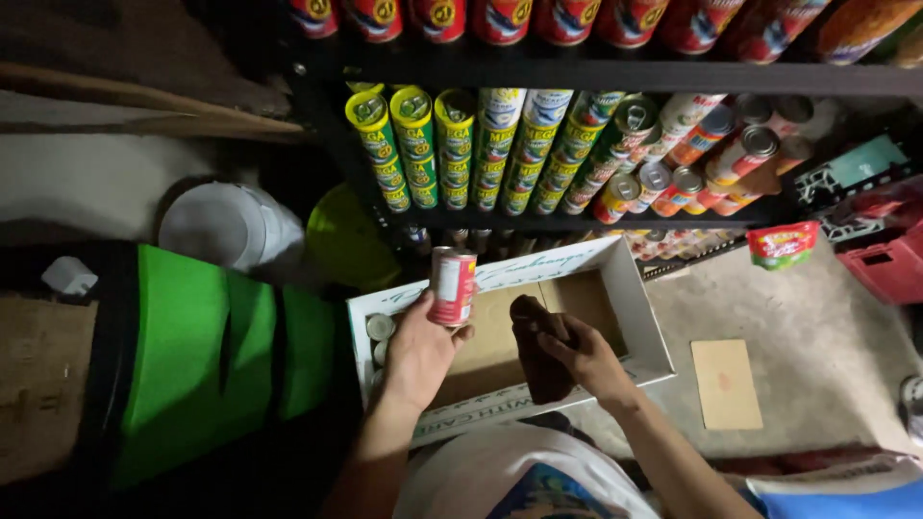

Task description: Stocking canned goods onto a grocery store shelf from a cardboard box.

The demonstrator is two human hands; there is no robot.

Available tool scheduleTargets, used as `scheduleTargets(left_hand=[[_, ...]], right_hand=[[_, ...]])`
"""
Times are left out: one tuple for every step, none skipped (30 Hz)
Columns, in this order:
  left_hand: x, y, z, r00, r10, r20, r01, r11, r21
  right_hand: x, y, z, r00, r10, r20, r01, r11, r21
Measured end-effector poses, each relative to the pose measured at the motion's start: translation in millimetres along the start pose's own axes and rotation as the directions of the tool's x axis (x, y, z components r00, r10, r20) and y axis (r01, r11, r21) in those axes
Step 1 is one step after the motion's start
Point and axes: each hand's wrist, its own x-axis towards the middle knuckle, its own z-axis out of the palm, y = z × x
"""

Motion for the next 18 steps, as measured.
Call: scheduleTargets(left_hand=[[6, -3, -3, 0.997, 0.012, 0.074, -0.013, 1.000, 0.021], [13, -7, -6, 0.989, 0.022, 0.147, -0.028, 0.999, 0.041], [17, -9, -7, 0.987, 0.018, 0.158, -0.025, 0.999, 0.041], [21, -10, -9, 0.985, -0.006, 0.171, 0.008, 1.000, -0.009], [27, -11, -10, 0.983, -0.020, 0.184, 0.032, 0.998, -0.060], [26, -13, 0, 0.981, -0.014, 0.195, 0.026, 0.998, -0.062], [24, -12, 7, 0.985, -0.001, 0.174, 0.013, 0.998, -0.065], [22, -11, 14, 0.988, 0.011, 0.154, -0.001, 0.998, -0.068], [22, -13, 19, 0.988, 0.016, 0.151, -0.006, 0.998, -0.065], [21, -15, 25, 0.986, 0.126, 0.112, -0.142, 0.979, 0.148], [22, -19, 31, 0.967, 0.234, 0.101, -0.255, 0.900, 0.353], [28, -22, 27, 0.967, 0.233, 0.102, -0.254, 0.900, 0.355], [37, -26, 24, 0.940, 0.309, 0.142, -0.339, 0.823, 0.456], [45, -31, 22, 0.906, 0.378, 0.192, -0.419, 0.726, 0.546], [47, -37, 25, 0.903, 0.379, 0.202, -0.425, 0.724, 0.543], [50, -43, 28, 0.848, 0.472, 0.240, -0.518, 0.642, 0.565], [49, -51, 28, 0.786, 0.552, 0.276, -0.594, 0.553, 0.585], [44, -48, 38, 0.788, 0.547, 0.282, -0.593, 0.554, 0.584]], right_hand=[[4, 2, 0, 1.000, -0.024, -0.007, 0.024, 0.999, 0.032], [8, 3, 1, 0.999, -0.048, -0.014, 0.049, 0.997, 0.065], [17, 24, 1, 0.998, -0.052, -0.026, 0.054, 0.997, 0.063], [27, 44, 0, 0.996, -0.087, -0.017, 0.088, 0.987, 0.138], [41, 62, -1, 0.992, -0.130, -0.003, 0.127, 0.969, 0.210], [40, 61, -2, 0.990, -0.141, -0.007, 0.139, 0.969, 0.206], [41, 60, 1, 0.991, -0.132, -0.019, 0.133, 0.967, 0.217], [42, 59, 5, 0.992, -0.123, -0.030, 0.126, 0.966, 0.227], [46, 62, 4, 0.992, -0.126, -0.025, 0.128, 0.964, 0.231], [51, 66, 2, 0.993, -0.119, -0.023, 0.122, 0.981, 0.154], [54, 71, -3, 0.994, -0.110, -0.028, 0.112, 0.991, 0.073], [46, 51, -3, 0.994, -0.110, -0.029, 0.112, 0.991, 0.075], [38, 31, -6, 0.987, -0.153, -0.046, 0.152, 0.988, -0.021], [31, 11, -9, 0.979, -0.196, -0.058, 0.188, 0.975, -0.118], [26, -2, -9, 0.977, -0.203, -0.066, 0.195, 0.974, -0.119], [21, -15, -9, 0.983, -0.184, -0.012, 0.184, 0.977, 0.104], [13, -26, -8, 0.984, -0.170, 0.046, 0.146, 0.935, 0.323], [6, -45, -4, 0.985, -0.169, 0.038, 0.148, 0.934, 0.325]])
